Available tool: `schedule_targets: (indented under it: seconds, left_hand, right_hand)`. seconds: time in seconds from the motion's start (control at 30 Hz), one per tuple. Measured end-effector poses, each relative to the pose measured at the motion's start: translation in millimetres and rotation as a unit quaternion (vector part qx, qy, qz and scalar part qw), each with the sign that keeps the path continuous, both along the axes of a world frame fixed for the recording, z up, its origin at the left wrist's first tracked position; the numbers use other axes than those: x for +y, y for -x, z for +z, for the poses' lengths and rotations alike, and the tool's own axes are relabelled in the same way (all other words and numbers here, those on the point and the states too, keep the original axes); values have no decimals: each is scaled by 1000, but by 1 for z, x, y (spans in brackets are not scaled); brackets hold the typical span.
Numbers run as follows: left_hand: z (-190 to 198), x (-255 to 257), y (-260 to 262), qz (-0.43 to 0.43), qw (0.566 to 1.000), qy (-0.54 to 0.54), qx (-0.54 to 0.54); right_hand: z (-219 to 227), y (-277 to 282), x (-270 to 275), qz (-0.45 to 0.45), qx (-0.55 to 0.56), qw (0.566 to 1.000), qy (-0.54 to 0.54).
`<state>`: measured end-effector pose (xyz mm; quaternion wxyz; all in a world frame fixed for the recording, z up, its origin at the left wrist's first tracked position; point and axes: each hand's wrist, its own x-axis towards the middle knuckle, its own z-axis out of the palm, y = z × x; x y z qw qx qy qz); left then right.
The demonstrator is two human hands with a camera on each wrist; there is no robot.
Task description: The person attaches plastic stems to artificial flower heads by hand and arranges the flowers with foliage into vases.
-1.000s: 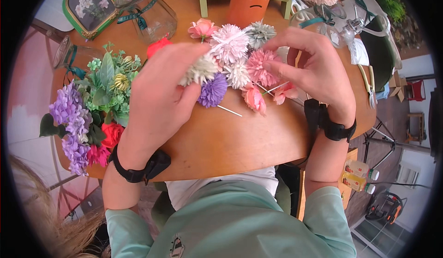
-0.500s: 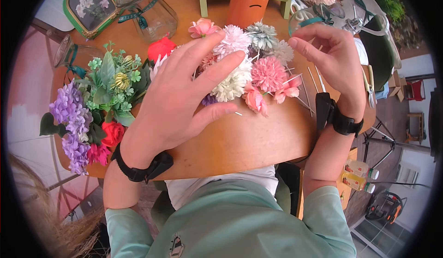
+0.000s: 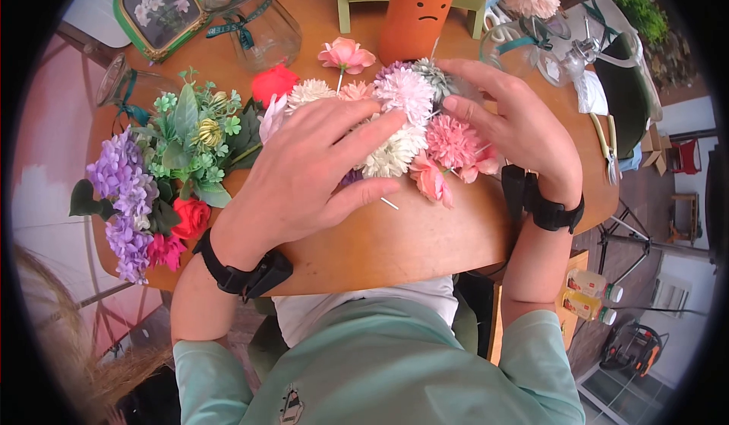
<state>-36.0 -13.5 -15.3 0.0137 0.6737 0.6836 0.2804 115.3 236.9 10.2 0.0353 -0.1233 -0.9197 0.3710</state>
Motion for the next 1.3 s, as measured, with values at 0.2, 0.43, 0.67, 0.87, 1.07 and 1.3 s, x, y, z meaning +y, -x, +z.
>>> schedule_targets:
  seconds: [0.2, 0.43, 0.67, 0.87, 1.07, 1.3]
  left_hand:
    - [-4, 6, 8, 138, 985, -104, 29]
    - [-9, 0, 9, 141, 988, -26, 60]
    - [-13, -5, 23, 191, 976, -61, 80]
    - [-5, -4, 23, 228, 965, -126, 27]
    - [8, -12, 23, 226, 972, -59, 22]
    - [-2, -13, 25, 217, 976, -34, 12]
  right_hand:
    - [4, 0, -6, -30, -45, 997, 61]
    - [-4, 5, 1, -14, 125, 986, -108]
    - [6, 15, -41, 143, 177, 974, 10]
    - [-7, 16, -38, 204, 126, 960, -144]
    - [-11, 16, -36, 203, 138, 960, -134]
    - [-14, 16, -37, 198, 142, 960, -134]
